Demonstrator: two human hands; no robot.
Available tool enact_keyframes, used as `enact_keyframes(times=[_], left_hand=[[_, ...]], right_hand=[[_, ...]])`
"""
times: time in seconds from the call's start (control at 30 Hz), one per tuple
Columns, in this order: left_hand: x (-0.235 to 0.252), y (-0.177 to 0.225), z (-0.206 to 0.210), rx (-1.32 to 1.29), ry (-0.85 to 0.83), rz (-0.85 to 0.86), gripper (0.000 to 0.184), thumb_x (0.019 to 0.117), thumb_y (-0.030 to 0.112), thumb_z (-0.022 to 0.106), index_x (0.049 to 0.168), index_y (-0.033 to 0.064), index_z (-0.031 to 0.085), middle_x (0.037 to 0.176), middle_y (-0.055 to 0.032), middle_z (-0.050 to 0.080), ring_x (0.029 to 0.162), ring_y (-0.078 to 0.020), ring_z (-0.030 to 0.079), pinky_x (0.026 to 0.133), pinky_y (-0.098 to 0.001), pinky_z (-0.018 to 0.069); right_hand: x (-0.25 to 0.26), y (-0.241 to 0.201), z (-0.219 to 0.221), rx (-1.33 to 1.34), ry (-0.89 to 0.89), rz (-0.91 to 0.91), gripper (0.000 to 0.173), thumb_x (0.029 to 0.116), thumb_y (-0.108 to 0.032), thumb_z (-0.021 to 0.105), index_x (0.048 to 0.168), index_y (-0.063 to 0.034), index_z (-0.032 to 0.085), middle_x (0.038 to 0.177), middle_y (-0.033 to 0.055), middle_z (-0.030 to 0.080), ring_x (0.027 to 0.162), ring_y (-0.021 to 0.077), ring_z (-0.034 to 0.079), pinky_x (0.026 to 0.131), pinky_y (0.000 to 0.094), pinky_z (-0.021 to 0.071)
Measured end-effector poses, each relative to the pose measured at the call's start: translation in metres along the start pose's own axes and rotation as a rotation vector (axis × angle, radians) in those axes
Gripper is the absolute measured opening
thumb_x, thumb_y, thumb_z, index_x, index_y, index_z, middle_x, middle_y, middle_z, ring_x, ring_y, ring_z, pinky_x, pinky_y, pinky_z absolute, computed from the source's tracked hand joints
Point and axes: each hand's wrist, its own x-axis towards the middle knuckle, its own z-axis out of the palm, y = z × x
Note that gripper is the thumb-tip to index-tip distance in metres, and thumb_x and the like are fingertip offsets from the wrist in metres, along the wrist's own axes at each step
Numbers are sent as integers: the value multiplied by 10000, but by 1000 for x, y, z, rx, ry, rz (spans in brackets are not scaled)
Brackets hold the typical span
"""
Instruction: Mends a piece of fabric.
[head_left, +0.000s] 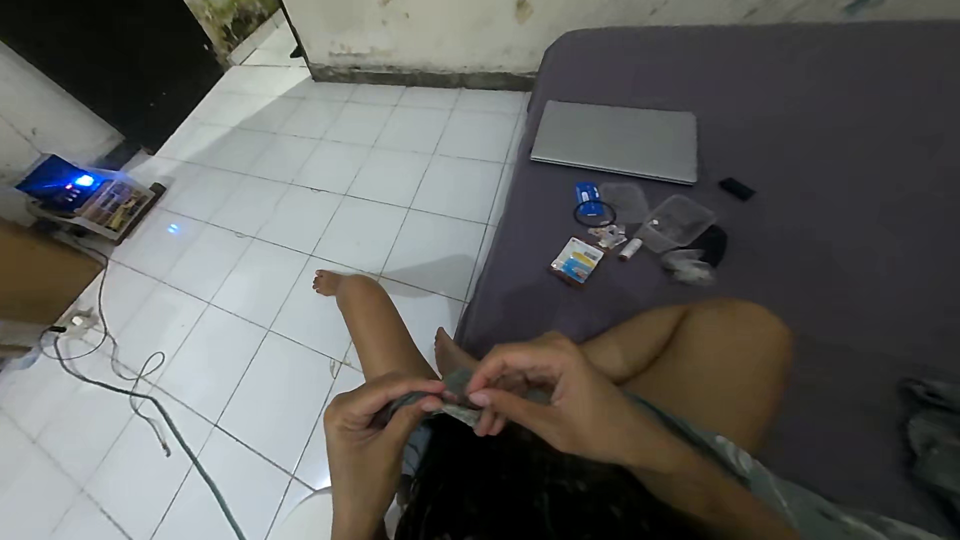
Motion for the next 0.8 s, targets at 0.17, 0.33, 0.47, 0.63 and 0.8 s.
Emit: enact_keyframes(times=[0.17, 0.33, 0.47, 0.63, 0.8], left_hand=[[0, -1, 1, -26, -9, 13, 136, 958, 281, 688, 987, 208, 799, 904, 123, 774, 824, 38, 720, 730, -133, 592], [0, -1, 2, -40, 6, 9, 126, 955, 269, 696, 989, 203, 798, 895, 118, 770, 810, 38, 715, 715, -133, 588], [-1, -1, 3, -43, 8, 0, 123, 950, 272, 701, 982, 205, 798, 888, 121, 766, 804, 44, 708, 716, -129, 584], [-1, -1, 3, -91, -25, -16, 129, 956, 273, 691, 980, 200, 795, 895, 115, 768, 807, 41, 710, 716, -125, 581], [-1, -2, 2, -136, -44, -29, 138, 962, 280, 685, 1000, 204, 794, 898, 114, 767, 814, 44, 706, 721, -125, 576]], right_hand=[[-4, 0, 1, 8, 27, -89, 127, 971, -59, 649, 977, 62, 689, 811, 35, 742, 731, -39, 698, 688, 110, 577], [-8, 2, 5, 27, 49, -115, 121, 962, -49, 657, 972, 64, 700, 814, 38, 742, 732, -40, 694, 690, 110, 576], [-9, 4, 5, 29, 47, -156, 115, 961, -55, 663, 959, 52, 705, 801, 38, 728, 735, -40, 685, 683, 102, 569], [-11, 5, 6, 56, 43, -174, 97, 947, -40, 670, 956, 49, 708, 796, 33, 719, 727, -44, 674, 678, 101, 564], [-11, 6, 5, 83, 34, -188, 88, 944, -43, 678, 960, 39, 707, 810, 26, 722, 743, -45, 677, 685, 104, 568]])
